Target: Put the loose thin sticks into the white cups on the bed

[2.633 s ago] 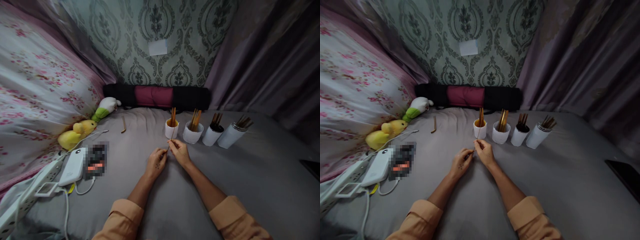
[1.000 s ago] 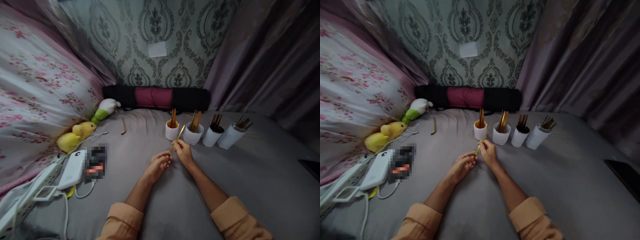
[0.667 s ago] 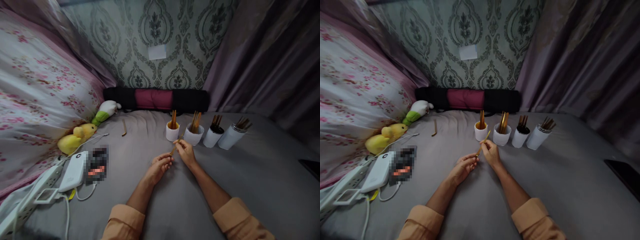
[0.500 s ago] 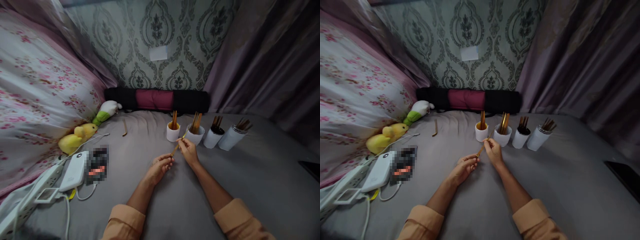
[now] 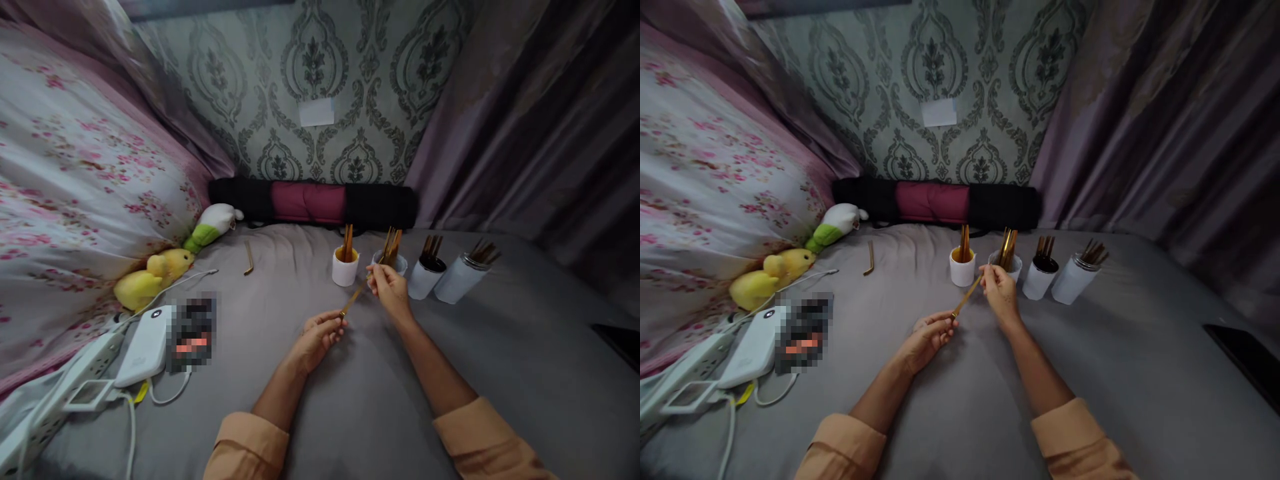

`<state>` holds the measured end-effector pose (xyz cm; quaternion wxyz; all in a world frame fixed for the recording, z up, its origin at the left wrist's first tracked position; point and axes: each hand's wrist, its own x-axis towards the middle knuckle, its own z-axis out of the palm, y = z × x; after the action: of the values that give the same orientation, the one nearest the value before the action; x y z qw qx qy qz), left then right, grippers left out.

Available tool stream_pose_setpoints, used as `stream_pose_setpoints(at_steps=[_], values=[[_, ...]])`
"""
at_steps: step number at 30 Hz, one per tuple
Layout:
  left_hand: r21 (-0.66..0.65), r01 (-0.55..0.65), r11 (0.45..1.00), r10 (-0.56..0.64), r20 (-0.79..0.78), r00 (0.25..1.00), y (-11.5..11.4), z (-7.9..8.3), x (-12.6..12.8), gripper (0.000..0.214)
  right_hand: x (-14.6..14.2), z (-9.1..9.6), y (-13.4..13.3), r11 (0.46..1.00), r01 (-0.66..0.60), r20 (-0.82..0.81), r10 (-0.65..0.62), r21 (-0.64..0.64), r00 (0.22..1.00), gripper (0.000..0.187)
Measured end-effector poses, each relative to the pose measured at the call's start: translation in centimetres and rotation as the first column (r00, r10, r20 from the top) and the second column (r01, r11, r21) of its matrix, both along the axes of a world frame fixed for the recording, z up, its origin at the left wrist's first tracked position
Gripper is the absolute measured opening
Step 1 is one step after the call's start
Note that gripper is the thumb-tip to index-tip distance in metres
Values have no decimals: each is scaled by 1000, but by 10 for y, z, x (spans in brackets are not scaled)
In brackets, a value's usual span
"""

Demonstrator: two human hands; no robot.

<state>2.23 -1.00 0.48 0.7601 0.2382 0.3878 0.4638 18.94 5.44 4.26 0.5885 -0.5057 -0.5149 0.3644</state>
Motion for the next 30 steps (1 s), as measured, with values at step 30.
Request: stream_pose_setpoints(at_steps=[30], values=[[-11, 3, 1000, -3, 21, 1000, 2, -1, -2, 29, 23, 32, 8, 999, -41, -1, 41, -6, 999, 34]])
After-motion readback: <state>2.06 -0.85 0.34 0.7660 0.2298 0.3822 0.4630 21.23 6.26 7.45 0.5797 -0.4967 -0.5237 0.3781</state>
